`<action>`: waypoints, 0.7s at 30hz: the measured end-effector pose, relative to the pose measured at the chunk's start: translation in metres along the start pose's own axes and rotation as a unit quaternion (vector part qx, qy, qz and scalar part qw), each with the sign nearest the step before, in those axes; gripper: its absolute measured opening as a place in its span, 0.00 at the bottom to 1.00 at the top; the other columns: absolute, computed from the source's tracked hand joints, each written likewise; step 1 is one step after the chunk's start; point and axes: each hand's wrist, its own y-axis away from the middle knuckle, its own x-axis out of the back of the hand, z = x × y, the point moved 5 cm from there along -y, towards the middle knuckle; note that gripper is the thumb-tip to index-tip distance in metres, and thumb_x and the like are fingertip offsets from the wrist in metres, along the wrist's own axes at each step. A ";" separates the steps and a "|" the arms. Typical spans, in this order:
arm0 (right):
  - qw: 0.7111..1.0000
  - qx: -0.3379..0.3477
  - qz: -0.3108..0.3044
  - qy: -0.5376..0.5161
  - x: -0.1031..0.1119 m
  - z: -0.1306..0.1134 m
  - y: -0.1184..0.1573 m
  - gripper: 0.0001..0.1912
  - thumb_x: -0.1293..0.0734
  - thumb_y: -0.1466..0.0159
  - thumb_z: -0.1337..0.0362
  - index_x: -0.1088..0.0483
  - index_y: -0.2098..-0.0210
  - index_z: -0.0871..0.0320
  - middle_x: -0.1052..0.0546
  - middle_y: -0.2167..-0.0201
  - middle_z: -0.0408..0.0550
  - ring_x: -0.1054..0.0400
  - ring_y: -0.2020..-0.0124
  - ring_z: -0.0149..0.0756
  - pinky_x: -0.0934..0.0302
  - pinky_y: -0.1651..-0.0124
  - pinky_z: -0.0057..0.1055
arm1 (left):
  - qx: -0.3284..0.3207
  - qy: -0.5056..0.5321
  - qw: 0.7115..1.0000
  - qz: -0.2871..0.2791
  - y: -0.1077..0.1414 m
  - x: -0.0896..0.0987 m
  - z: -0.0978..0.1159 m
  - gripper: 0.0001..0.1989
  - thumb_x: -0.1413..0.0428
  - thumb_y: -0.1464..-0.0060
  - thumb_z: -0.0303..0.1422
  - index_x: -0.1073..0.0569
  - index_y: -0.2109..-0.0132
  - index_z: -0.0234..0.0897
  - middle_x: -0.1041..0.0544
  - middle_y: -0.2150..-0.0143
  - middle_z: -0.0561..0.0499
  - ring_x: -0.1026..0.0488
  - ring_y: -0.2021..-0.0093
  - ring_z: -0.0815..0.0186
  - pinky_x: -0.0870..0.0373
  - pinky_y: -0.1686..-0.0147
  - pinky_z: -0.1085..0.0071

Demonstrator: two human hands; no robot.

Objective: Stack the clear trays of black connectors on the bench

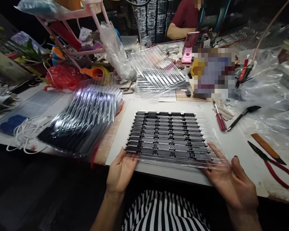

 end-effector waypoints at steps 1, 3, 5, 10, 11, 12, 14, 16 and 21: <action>1.000 0.000 0.001 -0.006 -0.001 0.000 0.000 0.28 0.44 0.34 0.46 0.41 0.39 0.50 0.38 0.39 0.51 0.47 0.38 0.49 0.51 0.38 0.58 | 0.015 -0.013 1.000 -0.007 0.001 0.000 -0.002 0.18 0.59 0.35 0.30 0.29 0.47 0.36 0.22 0.55 0.45 0.26 0.51 0.60 0.36 0.44 0.55; 1.000 0.003 0.011 -0.011 -0.001 -0.001 -0.001 0.28 0.43 0.34 0.46 0.41 0.39 0.50 0.38 0.39 0.50 0.47 0.38 0.49 0.53 0.38 0.57 | 0.039 -0.038 0.998 -0.020 0.002 0.000 -0.005 0.17 0.57 0.36 0.32 0.27 0.49 0.35 0.21 0.55 0.44 0.26 0.51 0.59 0.36 0.45 0.53; 1.000 0.010 0.025 -0.005 0.000 -0.002 -0.003 0.27 0.43 0.34 0.47 0.40 0.39 0.50 0.37 0.39 0.50 0.46 0.38 0.47 0.54 0.36 0.54 | 0.041 -0.043 0.998 -0.026 0.003 0.000 -0.005 0.16 0.56 0.36 0.33 0.27 0.49 0.37 0.22 0.54 0.45 0.27 0.49 0.58 0.37 0.44 0.52; 0.999 0.024 0.032 0.020 0.000 -0.003 -0.007 0.24 0.45 0.32 0.50 0.35 0.43 0.56 0.35 0.40 0.51 0.46 0.38 0.42 0.58 0.34 0.44 | 0.033 -0.016 0.999 -0.022 0.002 -0.001 -0.004 0.16 0.56 0.36 0.34 0.29 0.47 0.41 0.24 0.49 0.47 0.30 0.46 0.60 0.40 0.41 0.52; 0.999 0.025 0.029 0.020 -0.001 -0.003 -0.007 0.24 0.45 0.31 0.50 0.34 0.44 0.57 0.35 0.41 0.51 0.46 0.38 0.41 0.58 0.34 0.42 | 0.033 -0.014 0.999 -0.020 0.002 -0.001 -0.004 0.16 0.56 0.36 0.34 0.28 0.47 0.41 0.24 0.49 0.47 0.30 0.47 0.60 0.39 0.42 0.52; 0.999 0.024 0.026 0.018 -0.001 -0.003 -0.008 0.24 0.46 0.31 0.51 0.33 0.45 0.58 0.35 0.41 0.51 0.46 0.38 0.40 0.57 0.34 0.40 | 0.033 -0.014 0.999 -0.020 0.001 0.000 -0.004 0.16 0.56 0.36 0.34 0.28 0.47 0.41 0.24 0.49 0.47 0.29 0.47 0.60 0.38 0.42 0.52; 0.999 0.024 0.020 0.008 0.000 -0.004 -0.007 0.24 0.47 0.30 0.52 0.33 0.45 0.59 0.34 0.41 0.51 0.46 0.39 0.38 0.56 0.35 0.38 | 0.031 -0.016 0.999 -0.023 0.001 0.000 -0.004 0.16 0.56 0.36 0.34 0.28 0.48 0.42 0.24 0.48 0.47 0.29 0.48 0.61 0.36 0.44 0.53; 1.000 0.026 0.015 -0.001 0.001 -0.004 -0.007 0.24 0.47 0.30 0.52 0.33 0.45 0.59 0.34 0.41 0.51 0.45 0.39 0.39 0.54 0.35 0.39 | 0.026 -0.020 0.999 -0.037 0.000 -0.001 -0.004 0.17 0.58 0.36 0.32 0.28 0.48 0.41 0.25 0.48 0.46 0.29 0.48 0.60 0.34 0.46 0.53; 0.999 0.034 -0.001 0.002 0.002 -0.005 -0.009 0.23 0.47 0.30 0.52 0.33 0.45 0.57 0.35 0.41 0.51 0.45 0.39 0.42 0.49 0.37 0.46 | 0.019 -0.021 0.997 -0.072 -0.001 -0.002 -0.003 0.19 0.61 0.35 0.30 0.28 0.47 0.40 0.25 0.47 0.44 0.28 0.49 0.58 0.30 0.50 0.52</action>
